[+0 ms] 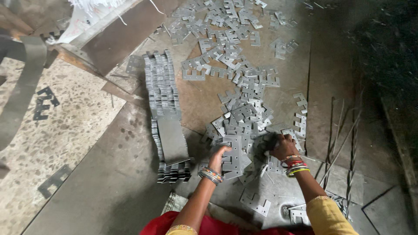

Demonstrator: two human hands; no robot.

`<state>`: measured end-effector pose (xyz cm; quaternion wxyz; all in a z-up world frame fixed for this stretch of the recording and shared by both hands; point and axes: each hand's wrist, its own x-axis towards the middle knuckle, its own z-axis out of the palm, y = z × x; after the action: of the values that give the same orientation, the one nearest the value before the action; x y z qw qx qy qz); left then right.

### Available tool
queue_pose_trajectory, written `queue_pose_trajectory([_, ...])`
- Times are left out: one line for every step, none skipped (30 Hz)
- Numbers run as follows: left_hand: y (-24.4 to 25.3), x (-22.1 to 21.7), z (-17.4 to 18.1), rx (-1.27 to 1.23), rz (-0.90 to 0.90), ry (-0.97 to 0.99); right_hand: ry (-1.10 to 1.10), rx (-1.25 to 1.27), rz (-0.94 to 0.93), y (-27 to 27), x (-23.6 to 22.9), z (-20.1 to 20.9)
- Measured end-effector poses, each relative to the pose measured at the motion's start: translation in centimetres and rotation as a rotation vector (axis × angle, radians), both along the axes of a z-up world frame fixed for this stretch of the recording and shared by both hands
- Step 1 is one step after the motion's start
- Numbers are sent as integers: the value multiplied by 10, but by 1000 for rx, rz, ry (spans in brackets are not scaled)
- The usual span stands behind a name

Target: The person sits on the floor and repeatedly picks up small metal brackets from a scattered pile, aligns them, and places them into a neat stack. The person occasionally lifts and repositions the stack to continue adding more brackets.

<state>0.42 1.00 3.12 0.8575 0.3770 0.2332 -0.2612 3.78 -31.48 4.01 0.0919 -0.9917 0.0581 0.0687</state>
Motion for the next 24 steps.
queue_pose_trajectory([0, 0, 1, -87, 8, 18, -70, 7, 48, 1, 2, 0])
queue_pose_trajectory([-1, 0, 3, -175, 16, 34, -43, 64, 71, 1, 3, 2])
queue_pose_trajectory([0, 0, 5, -39, -1, -87, -20, 126, 106, 4, 6, 3])
queue_pose_trajectory([0, -1, 7, 101, -19, -203, 64, 75, 92, 5, 9, 6])
queue_pose_trajectory([-1, -2, 11, 143, -38, -285, 148, 21, 77, 8, 11, 9])
queue_pose_trajectory([-1, -5, 14, 188, -59, -365, 117, 29, 153, 13, 9, 12])
queue_pose_trajectory([-1, -4, 18, 162, -43, -331, 86, 31, 221, 13, 3, 18])
queue_pose_trajectory([1, -2, 22, 136, -26, -298, 142, -100, 224, 20, 0, 23])
queue_pose_trajectory([2, 0, 26, 101, -22, -266, 197, -237, 212, 25, -6, 29])
queue_pose_trajectory([5, 4, 30, 75, 13, -322, 90, -230, 221, 31, -6, 37])
queue_pose_trajectory([5, 6, 33, 40, 34, -373, -9, -226, 214, 30, -14, 50])
queue_pose_trajectory([6, 8, 35, 5, 55, -423, -108, -223, 207, 33, -18, 63])
queue_pose_trajectory([4, 3, 35, -6, 54, -358, -161, -185, 107, 32, -22, 77])
queue_pose_trajectory([5, 3, 35, -16, 53, -293, -215, -150, 5, 32, -17, 94])
queue_pose_trajectory([4, 3, 36, -28, 43, -230, -324, -3, 64, 33, -14, 112])
queue_pose_trajectory([4, 0, 37, -26, 58, -193, -435, 142, 123, 34, -11, 130])
queue_pose_trajectory([4, 6, 39, -21, 79, -172, -225, 388, 103, 35, -1, 148])
queue_pose_trajectory([4, 9, 41, -15, 100, -151, -14, 633, 83, 40, 7, 161])
queue_pose_trajectory([5, 10, 43, -88, 67, -92, 48, 728, 91, 54, 12, 165])
queue_pose_trajectory([5, 9, 43, -159, 35, -32, 110, 824, 97, 66, 14, 167])
queue_pose_trajectory([7, 8, 44, -228, 8, 26, 93, 785, 154, 77, 21, 166])
queue_pose_trajectory([7, 6, 44, -213, -13, -3, 77, 747, 211, 88, 26, 161])
queue_pose_trajectory([10, 5, 43, -195, -31, -33, 110, 614, 106, 101, 31, 151])
queue_pose_trajectory([11, 3, 43, -177, -49, -64, 143, 480, 2, 110, 35, 138])
